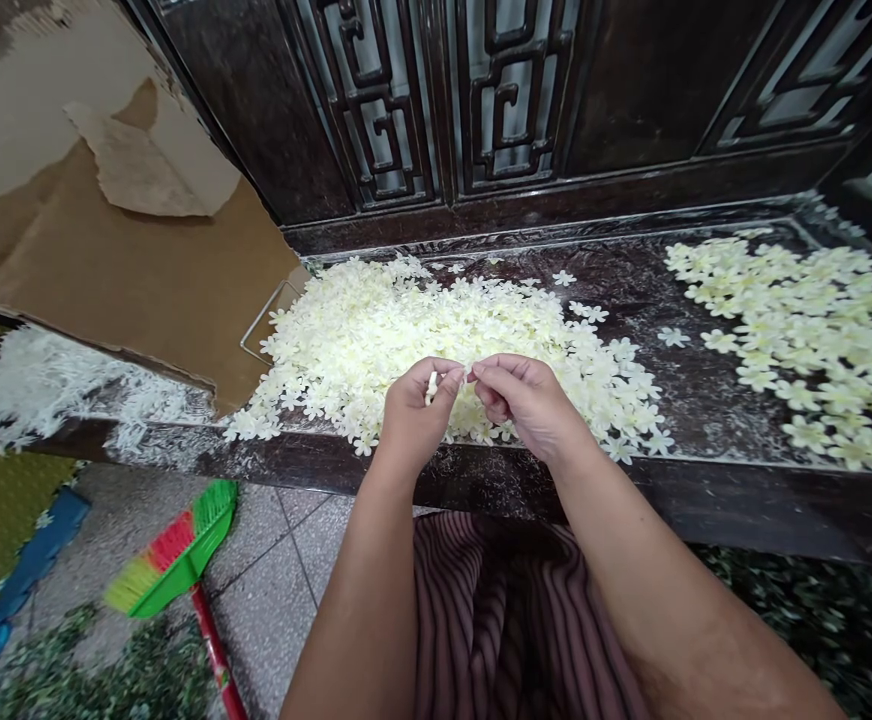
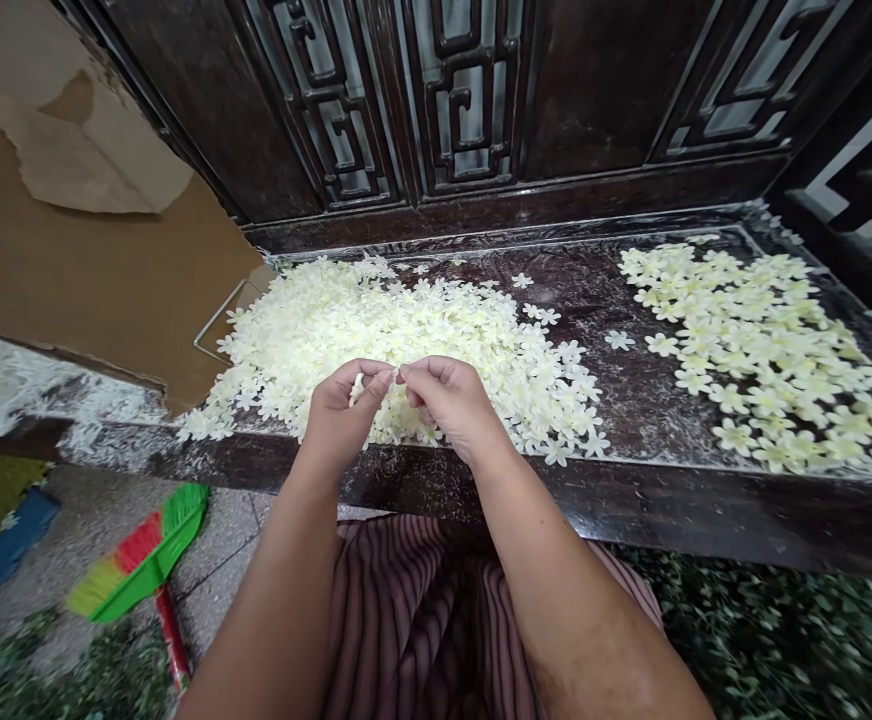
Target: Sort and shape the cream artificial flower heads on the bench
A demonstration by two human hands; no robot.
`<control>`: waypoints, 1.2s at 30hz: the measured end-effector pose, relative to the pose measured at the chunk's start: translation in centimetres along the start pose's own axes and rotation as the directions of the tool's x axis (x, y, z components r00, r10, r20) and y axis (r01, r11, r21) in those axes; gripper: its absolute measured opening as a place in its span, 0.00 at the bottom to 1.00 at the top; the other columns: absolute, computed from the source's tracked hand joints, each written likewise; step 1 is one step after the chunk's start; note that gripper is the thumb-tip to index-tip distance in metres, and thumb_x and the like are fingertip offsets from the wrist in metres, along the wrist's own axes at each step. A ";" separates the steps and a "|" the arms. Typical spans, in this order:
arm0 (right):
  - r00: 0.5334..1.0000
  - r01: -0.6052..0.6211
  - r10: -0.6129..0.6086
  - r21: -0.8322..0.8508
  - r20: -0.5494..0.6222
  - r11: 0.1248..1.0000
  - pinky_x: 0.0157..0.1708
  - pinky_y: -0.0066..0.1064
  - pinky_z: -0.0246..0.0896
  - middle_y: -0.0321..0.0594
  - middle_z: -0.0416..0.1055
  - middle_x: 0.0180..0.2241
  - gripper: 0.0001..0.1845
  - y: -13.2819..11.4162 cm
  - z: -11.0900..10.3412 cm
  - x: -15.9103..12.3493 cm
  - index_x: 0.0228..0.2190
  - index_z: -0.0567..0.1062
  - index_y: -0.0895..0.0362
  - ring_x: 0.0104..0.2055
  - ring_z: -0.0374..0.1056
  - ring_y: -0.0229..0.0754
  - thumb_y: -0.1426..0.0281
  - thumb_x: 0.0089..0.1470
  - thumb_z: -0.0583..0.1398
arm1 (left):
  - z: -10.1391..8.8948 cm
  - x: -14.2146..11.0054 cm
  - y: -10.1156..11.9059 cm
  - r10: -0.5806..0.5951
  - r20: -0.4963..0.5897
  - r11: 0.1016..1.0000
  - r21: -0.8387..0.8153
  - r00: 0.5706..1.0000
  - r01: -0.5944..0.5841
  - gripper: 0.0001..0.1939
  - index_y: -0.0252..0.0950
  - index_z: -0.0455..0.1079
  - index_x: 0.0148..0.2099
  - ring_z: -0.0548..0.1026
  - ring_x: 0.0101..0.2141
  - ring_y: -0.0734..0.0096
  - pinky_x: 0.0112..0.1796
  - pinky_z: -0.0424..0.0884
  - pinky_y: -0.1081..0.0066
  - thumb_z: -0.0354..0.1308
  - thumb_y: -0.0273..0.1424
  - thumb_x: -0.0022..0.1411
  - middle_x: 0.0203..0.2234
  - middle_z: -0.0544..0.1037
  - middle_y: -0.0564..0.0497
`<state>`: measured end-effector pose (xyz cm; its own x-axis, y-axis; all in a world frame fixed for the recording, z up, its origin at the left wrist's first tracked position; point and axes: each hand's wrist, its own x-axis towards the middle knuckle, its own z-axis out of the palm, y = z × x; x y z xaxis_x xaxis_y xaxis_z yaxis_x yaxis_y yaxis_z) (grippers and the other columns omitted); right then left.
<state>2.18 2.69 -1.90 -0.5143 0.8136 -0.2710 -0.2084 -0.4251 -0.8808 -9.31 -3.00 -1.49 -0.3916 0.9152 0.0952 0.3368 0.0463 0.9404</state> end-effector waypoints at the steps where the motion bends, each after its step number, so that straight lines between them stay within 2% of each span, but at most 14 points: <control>1: 1.000 -0.010 0.010 0.007 0.007 1.000 0.13 0.23 0.40 0.28 0.60 0.11 0.09 0.0 -0.1 0.0 0.17 0.70 0.59 0.13 0.49 0.26 0.68 0.39 0.62 | 0.0 0.0 -0.1 0.013 0.004 1.000 0.018 1.000 -0.013 0.07 0.36 0.70 0.30 0.68 0.29 0.73 0.33 0.64 0.74 0.54 0.33 0.55 0.25 0.73 0.54; 6: 0.999 -0.038 0.037 0.035 0.033 0.999 0.14 0.23 0.40 0.28 0.60 0.12 0.09 -0.2 -0.3 -0.1 0.17 0.70 0.59 0.13 0.49 0.26 0.68 0.39 0.63 | 0.0 -0.1 -0.2 0.068 0.013 0.994 0.080 0.998 -0.069 0.08 0.36 0.71 0.32 0.68 0.28 0.74 0.31 0.63 0.74 0.53 0.33 0.57 0.25 0.73 0.54; 13: 0.997 -0.056 0.053 0.064 0.051 0.996 0.14 0.23 0.38 0.27 0.59 0.11 0.10 -0.1 -0.3 0.0 0.17 0.71 0.60 0.12 0.48 0.25 0.67 0.34 0.66 | 0.0 -0.1 -0.2 0.059 0.007 0.995 0.076 0.998 -0.059 0.07 0.37 0.71 0.32 0.67 0.28 0.74 0.31 0.63 0.74 0.53 0.33 0.56 0.24 0.72 0.55; 18: 0.996 -0.058 0.052 0.090 0.069 0.994 0.14 0.23 0.38 0.27 0.58 0.11 0.10 -0.1 -0.4 0.1 0.18 0.71 0.60 0.13 0.48 0.25 0.68 0.34 0.66 | 0.0 -0.1 -0.2 0.015 -0.004 0.999 0.049 1.000 -0.014 0.08 0.36 0.71 0.32 0.67 0.28 0.73 0.31 0.63 0.73 0.54 0.34 0.55 0.23 0.71 0.55; 22: 0.993 -0.058 0.044 0.118 0.113 0.991 0.15 0.23 0.38 0.26 0.58 0.11 0.10 0.0 -0.5 0.1 0.18 0.71 0.60 0.14 0.48 0.25 0.67 0.34 0.66 | 0.0 -0.1 0.1 -0.029 -0.018 0.999 -0.036 0.999 0.028 0.06 0.36 0.70 0.31 0.69 0.30 0.72 0.34 0.65 0.73 0.56 0.33 0.54 0.25 0.73 0.54; 25: 0.992 -0.048 0.033 0.123 0.125 0.991 0.15 0.23 0.39 0.27 0.59 0.12 0.12 0.0 -0.5 0.1 0.19 0.72 0.60 0.14 0.49 0.26 0.65 0.34 0.67 | 0.0 -0.2 0.5 -0.088 -0.017 0.993 -0.084 0.996 0.086 0.06 0.36 0.71 0.30 0.69 0.29 0.72 0.32 0.65 0.74 0.56 0.33 0.53 0.23 0.73 0.54; 30: 0.995 -0.039 0.028 0.112 0.096 0.993 0.15 0.23 0.39 0.27 0.60 0.12 0.14 -0.2 -0.4 0.0 0.19 0.72 0.60 0.14 0.49 0.26 0.63 0.33 0.67 | 0.1 -0.2 0.6 -0.082 0.007 0.993 -0.087 0.997 0.082 0.08 0.35 0.72 0.30 0.69 0.30 0.71 0.33 0.65 0.73 0.57 0.35 0.53 0.23 0.73 0.53; 36: 1.000 -0.025 0.026 0.040 -0.017 0.999 0.15 0.23 0.43 0.26 0.60 0.12 0.17 -0.1 -0.2 0.1 0.17 0.69 0.59 0.13 0.51 0.26 0.63 0.28 0.69 | 0.4 -0.2 0.6 -0.099 0.015 0.991 -0.089 0.995 0.099 0.07 0.35 0.70 0.27 0.67 0.26 0.74 0.31 0.64 0.74 0.58 0.34 0.51 0.19 0.70 0.55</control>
<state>2.34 2.92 -1.88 -0.5055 0.8088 -0.3005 -0.2280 -0.4611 -0.8576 -8.66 -2.99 -1.08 -0.4104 0.9119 -0.0027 0.2188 0.1013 0.9705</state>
